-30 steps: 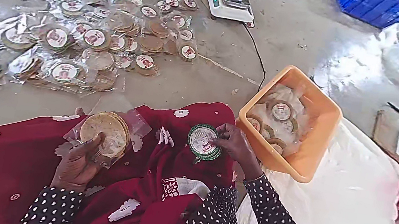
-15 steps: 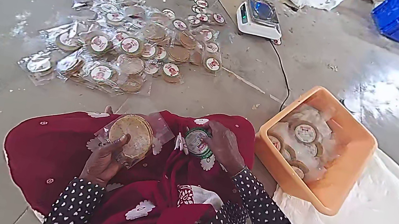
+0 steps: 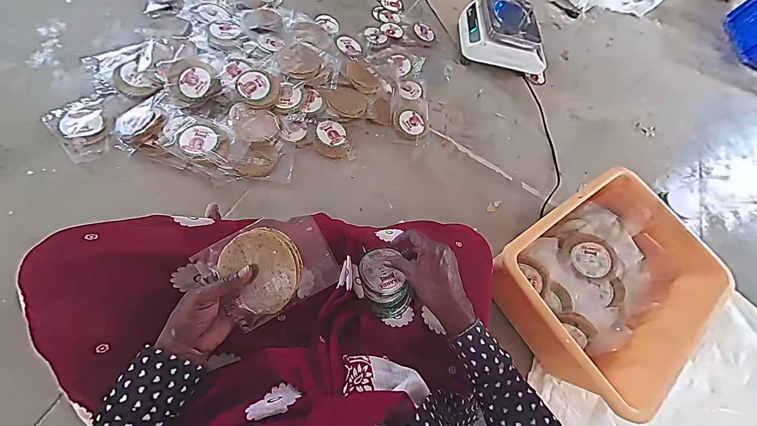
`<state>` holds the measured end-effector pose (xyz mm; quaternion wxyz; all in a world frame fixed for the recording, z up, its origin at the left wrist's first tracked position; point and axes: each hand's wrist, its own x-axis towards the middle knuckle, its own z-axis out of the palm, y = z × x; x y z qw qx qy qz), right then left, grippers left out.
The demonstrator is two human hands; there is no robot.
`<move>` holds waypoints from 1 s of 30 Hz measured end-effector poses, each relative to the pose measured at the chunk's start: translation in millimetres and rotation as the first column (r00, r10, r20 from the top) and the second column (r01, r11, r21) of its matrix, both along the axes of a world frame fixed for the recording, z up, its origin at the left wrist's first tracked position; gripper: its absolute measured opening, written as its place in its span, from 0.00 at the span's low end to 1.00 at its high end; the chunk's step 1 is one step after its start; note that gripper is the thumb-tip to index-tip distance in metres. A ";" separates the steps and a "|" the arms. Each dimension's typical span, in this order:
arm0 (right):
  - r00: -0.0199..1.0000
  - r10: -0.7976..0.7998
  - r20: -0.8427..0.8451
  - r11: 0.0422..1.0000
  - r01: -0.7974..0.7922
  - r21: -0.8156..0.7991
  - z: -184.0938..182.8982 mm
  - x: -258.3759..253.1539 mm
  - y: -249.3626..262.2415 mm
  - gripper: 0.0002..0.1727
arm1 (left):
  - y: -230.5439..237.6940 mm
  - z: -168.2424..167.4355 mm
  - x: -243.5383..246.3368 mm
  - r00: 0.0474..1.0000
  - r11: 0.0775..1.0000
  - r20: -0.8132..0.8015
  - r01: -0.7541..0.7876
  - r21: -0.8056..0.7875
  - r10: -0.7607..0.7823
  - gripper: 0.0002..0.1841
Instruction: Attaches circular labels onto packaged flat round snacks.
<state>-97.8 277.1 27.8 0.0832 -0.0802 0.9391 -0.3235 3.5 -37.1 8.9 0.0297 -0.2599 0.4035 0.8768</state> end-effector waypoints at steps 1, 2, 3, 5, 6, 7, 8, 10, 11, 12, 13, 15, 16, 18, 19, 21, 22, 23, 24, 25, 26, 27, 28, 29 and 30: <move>1.000 -0.013 -0.008 1.000 0.013 -0.011 -0.5 1.2 2.5 0.14 | 1.1 0.6 0.7 1.000 1.000 -0.004 0.003 -0.013 -0.003 0.16; 0.999 -0.027 -0.030 0.999 0.026 -0.024 -0.7 3.0 4.3 0.12 | 3.3 2.4 1.4 1.000 0.999 -0.004 0.008 -0.032 -0.008 0.15; 0.997 -0.036 -0.065 0.999 0.033 -0.041 -0.8 5.0 5.7 0.09 | 5.9 5.1 2.2 1.000 0.999 -0.002 0.015 -0.047 -0.015 0.14; 0.989 -0.023 -0.144 0.997 0.013 -0.072 -3.1 8.6 8.9 0.05 | 9.6 10.4 4.5 0.999 0.998 -0.003 0.036 -0.053 -0.036 0.13; 0.984 -0.014 -0.180 0.996 -0.001 -0.087 -4.9 10.0 10.8 0.04 | 10.5 11.6 5.8 0.999 0.998 -0.009 0.051 -0.048 -0.051 0.13; 0.979 -0.010 -0.205 0.995 -0.011 -0.102 -5.6 11.3 12.2 0.04 | 11.3 12.6 6.8 0.998 0.997 -0.014 0.065 -0.041 -0.066 0.13; 0.977 -0.007 -0.215 0.993 -0.018 -0.113 -4.9 12.6 13.4 0.03 | 12.6 14.7 8.0 0.997 0.996 -0.016 0.076 -0.036 -0.077 0.13; 0.980 -0.004 -0.201 0.991 -0.023 -0.134 -1.4 14.8 16.7 0.06 | 15.9 18.5 10.6 0.996 0.996 -0.011 0.086 -0.033 -0.087 0.12; 0.982 -0.020 -0.185 0.988 -0.010 -0.155 0.5 15.8 18.0 0.07 | 16.9 19.1 11.7 0.996 0.995 -0.009 0.090 -0.034 -0.091 0.12; 0.983 -0.048 -0.177 0.982 0.013 -0.189 1.9 17.1 18.9 0.07 | 17.6 19.0 12.7 0.996 0.995 -0.006 0.089 -0.033 -0.089 0.11; 0.983 -0.091 -0.157 0.971 0.053 -0.233 3.7 18.9 19.8 0.07 | 18.6 18.7 13.6 0.996 0.996 -0.004 0.089 -0.027 -0.089 0.11; 0.975 -0.188 -0.119 0.942 0.144 -0.304 8.1 21.0 22.4 0.06 | 20.9 18.2 14.7 0.996 0.996 -0.002 0.093 -0.004 -0.093 0.11; 0.969 -0.224 -0.108 0.929 0.178 -0.325 10.7 21.2 24.8 0.06 | 22.0 18.3 14.9 0.995 0.995 0.002 0.097 0.010 -0.097 0.11; 0.962 -0.263 -0.074 0.893 0.214 -0.395 20.1 22.8 28.9 0.06 | 24.4 18.7 15.2 0.993 0.993 0.005 0.115 0.027 -0.115 0.11; 0.963 -0.266 -0.049 0.876 0.220 -0.428 26.8 24.3 28.8 0.05 | 25.7 19.0 15.4 0.992 0.992 0.007 0.125 0.031 -0.125 0.11; 0.972 -0.236 0.006 0.852 0.210 -0.480 40.2 28.6 25.7 0.04 | 27.4 18.7 16.0 0.988 0.987 0.004 0.155 0.031 -0.155 0.12; 0.978 -0.209 0.021 0.843 0.191 -0.504 44.9 29.9 22.8 0.04 | 28.3 19.2 16.2 0.985 0.984 -0.004 0.173 0.031 -0.173 0.13; 0.984 -0.173 0.034 0.833 0.165 -0.527 48.1 30.4 19.7 0.04 | 29.7 20.0 15.9 0.984 0.983 -0.007 0.180 0.034 -0.180 0.12; 0.989 -0.140 0.046 0.827 0.143 -0.544 50.9 31.1 16.2 0.03 | 31.2 20.6 15.9 0.984 0.983 -0.006 0.179 0.041 -0.179 0.12; 0.992 -0.112 0.056 0.821 0.124 -0.558 51.9 31.4 13.6 0.03 | 33.0 22.1 16.1 0.984 0.983 -0.004 0.178 0.045 -0.178 0.12; 0.994 -0.088 0.072 0.814 0.114 -0.569 52.5 31.9 11.3 0.03 | 34.7 24.4 16.6 0.984 0.983 0.003 0.176 0.044 -0.176 0.11; 0.994 -0.066 0.089 0.807 0.106 -0.582 52.6 32.2 9.4 0.03 | 35.8 26.3 17.4 0.985 0.984 0.008 0.172 0.045 -0.173 0.11; 0.993 -0.045 0.106 0.797 0.100 -0.595 52.3 32.3 7.7 0.03 | 36.3 27.7 18.4 0.985 0.984 0.004 0.173 0.046 -0.173 0.11; 0.991 -0.030 0.132 0.790 0.105 -0.604 52.2 32.3 6.2 0.03 | 36.1 28.3 19.4 0.984 0.983 -0.005 0.176 0.048 -0.176 0.11; 0.988 -0.022 0.155 0.784 0.113 -0.611 51.9 32.2 4.9 0.03 | 35.8 28.4 19.9 0.984 0.983 -0.010 0.177 0.049 -0.177 0.11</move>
